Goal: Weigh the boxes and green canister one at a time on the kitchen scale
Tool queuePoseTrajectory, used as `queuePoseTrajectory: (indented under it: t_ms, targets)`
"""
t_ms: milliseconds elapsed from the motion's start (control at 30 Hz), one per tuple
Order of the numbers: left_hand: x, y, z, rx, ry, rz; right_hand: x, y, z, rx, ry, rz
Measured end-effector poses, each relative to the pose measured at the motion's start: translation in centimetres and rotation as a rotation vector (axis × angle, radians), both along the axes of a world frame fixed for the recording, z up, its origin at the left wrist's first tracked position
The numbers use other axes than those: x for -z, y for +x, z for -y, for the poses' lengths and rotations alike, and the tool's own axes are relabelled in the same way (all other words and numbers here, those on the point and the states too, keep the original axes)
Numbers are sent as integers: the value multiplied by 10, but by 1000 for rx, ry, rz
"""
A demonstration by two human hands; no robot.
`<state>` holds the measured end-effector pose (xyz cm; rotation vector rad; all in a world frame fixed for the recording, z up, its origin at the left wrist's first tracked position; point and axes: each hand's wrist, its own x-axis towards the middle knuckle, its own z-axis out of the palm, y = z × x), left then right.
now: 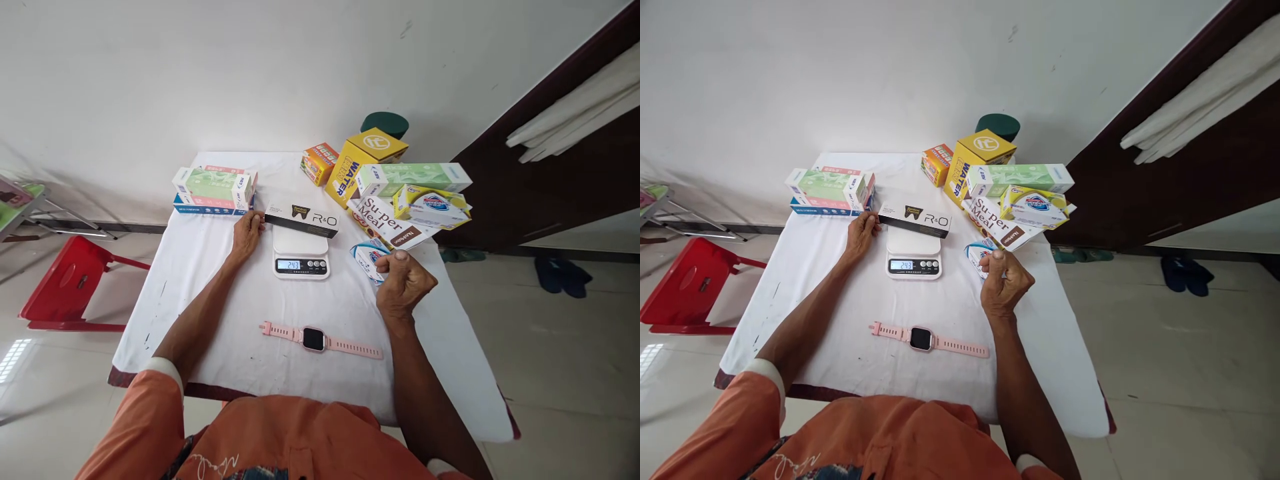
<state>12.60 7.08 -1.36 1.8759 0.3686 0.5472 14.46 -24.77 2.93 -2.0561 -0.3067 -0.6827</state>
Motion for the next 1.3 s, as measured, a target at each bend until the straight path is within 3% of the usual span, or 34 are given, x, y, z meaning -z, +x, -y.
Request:
queuePoseTrajectory:
  t_ms: [167, 333, 433, 600, 900, 1067, 1300]
  targets:
    - [-3, -2, 4, 8, 84, -17, -21, 14, -22, -198, -183, 15]
    - [-6, -5, 6, 23, 122, -14, -36, 34, -63, -514, -373, 75]
    - [-8, -5, 6, 19, 116, -20, -40, 43, -86, -616, -469, 117]
    - [-7, -6, 6, 14, 129, -28, -47, 55, -108, -650, -649, 89]
    - [-2, -4, 5, -2, 84, -11, -56, 70, -120, -665, -948, -35]
    - [-1, -3, 5, -13, 55, -12, -53, 81, -126, -705, -943, -82]
    - [5, 0, 7, -19, -45, -3, -63, 110, -131, -722, -773, -74]
